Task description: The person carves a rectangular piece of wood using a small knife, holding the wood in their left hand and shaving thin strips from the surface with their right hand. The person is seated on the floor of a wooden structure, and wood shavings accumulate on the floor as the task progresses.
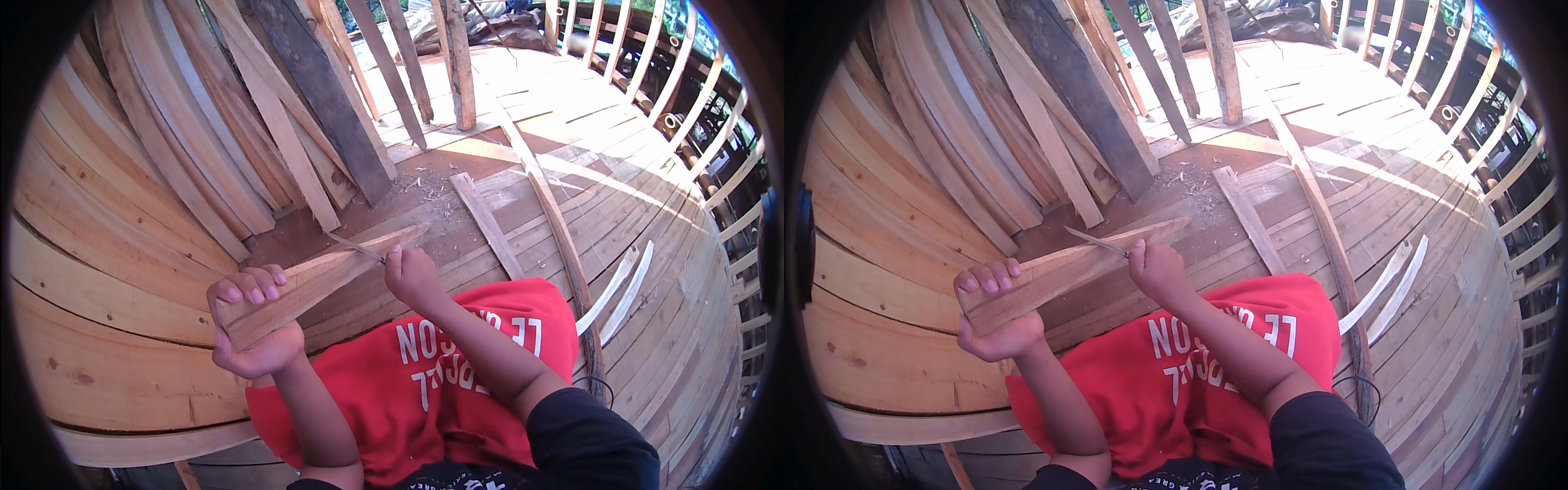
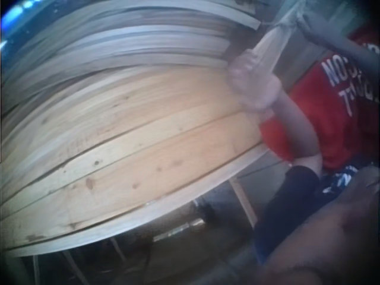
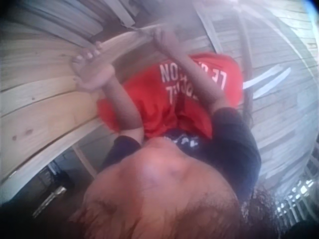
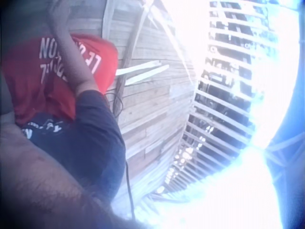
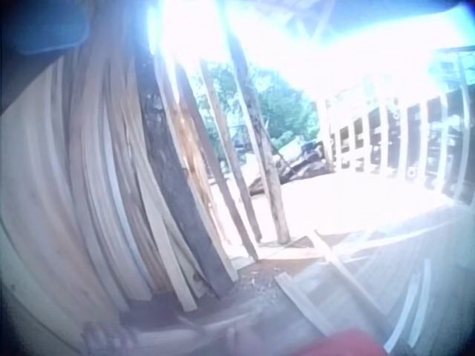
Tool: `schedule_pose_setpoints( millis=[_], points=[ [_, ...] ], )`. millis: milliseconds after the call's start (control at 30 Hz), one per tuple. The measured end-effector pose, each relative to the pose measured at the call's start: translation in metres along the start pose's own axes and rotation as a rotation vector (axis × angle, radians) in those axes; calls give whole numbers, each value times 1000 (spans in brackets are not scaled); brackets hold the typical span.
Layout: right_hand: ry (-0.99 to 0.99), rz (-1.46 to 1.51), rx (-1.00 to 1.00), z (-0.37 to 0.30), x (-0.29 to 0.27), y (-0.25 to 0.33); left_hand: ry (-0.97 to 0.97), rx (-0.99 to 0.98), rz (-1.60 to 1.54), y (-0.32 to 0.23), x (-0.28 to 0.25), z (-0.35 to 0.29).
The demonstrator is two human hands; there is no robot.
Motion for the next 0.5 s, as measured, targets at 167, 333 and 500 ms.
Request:
schedule_pose_setpoints(
  millis=[167, 333, 500],
  points=[
    [-96, -116, -55, 2, 23, -3, -198, 25, 3, -7, -42, 3],
    [-36, -196, 203, 14, 28, -58, -299, 34, 12, -9, -68, 0],
    [-52, -195, 354, 28, 2, -156, -161, 37, -30, 0, -44, 4]
  ],
)
Point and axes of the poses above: each hand's wrist, its own z-axis towards the middle knuckle, its own x-axis out of the palm, y = z × x, the point moved 8 cm from there along z, towards the middle knuckle, and after that the axes turned 3 degrees about y, right-handed, at the moved point
